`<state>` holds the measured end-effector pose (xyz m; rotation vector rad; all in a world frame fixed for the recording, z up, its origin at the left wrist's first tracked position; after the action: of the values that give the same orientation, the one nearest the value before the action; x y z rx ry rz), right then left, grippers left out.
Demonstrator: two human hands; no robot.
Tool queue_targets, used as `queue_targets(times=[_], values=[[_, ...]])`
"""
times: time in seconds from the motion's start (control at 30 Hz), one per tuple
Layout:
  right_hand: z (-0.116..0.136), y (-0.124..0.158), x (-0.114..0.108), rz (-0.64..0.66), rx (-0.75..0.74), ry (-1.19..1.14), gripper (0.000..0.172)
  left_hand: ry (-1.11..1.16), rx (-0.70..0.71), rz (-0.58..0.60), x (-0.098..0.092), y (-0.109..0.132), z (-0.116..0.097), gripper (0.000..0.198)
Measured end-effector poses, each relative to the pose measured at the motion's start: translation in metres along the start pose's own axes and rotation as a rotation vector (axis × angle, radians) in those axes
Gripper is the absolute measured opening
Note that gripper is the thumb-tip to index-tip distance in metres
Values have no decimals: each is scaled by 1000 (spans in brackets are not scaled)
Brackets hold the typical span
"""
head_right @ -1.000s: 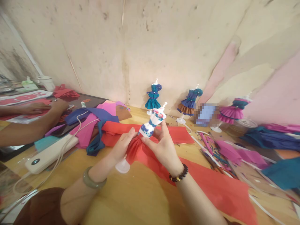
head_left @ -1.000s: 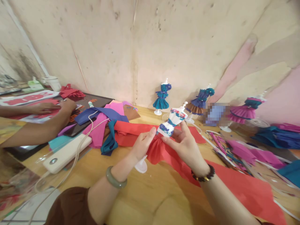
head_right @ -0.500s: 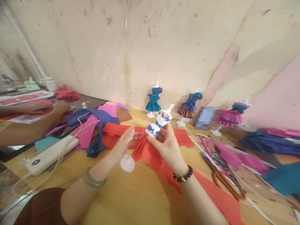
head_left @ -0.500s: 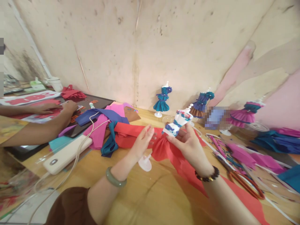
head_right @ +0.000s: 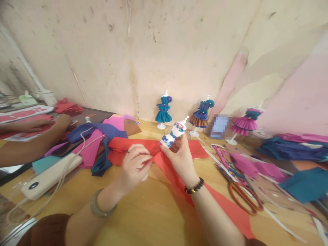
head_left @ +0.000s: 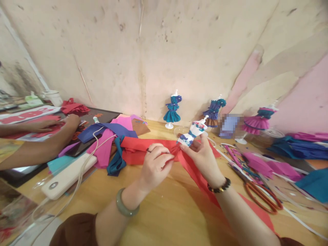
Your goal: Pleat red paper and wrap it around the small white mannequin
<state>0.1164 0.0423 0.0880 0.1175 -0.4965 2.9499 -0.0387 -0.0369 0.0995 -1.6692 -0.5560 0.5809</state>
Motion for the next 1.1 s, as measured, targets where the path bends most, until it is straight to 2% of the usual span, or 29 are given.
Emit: queue_targets(times=[0.17,0.33,0.53,0.77,0.97,1.1], values=[[0,-4,-5,-23,-7,-32,67,18,1,-17,-2,-1,10,16],[1,-4,-6,-19,5,-73,61,7,-44,-21,-3,-2,16,14],[1,-1,-5,-55,5,-44,61,-99,107,7,-1,1,0,23],[0,1,-3,-30,29,-46,63,-62,122,-74,-11,5,4,27],[6,4,-3,-45,18,-22,63,-110,223,8,-8,5,5,19],[8,6,-1,-37,-7,-40,63,-144,301,13,-5,7,-2,29]])
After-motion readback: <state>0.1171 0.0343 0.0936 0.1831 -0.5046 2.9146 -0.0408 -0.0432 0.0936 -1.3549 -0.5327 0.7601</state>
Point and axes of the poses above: each hand's wrist, its own y-axis away from the middle knuckle, its own x-axis out of the palm, z = x × y, the point moved 6 cm from there along -y, towards the middle knuckle, and after that the axes turned 14 degrees about -z, right-handed, at the moved point
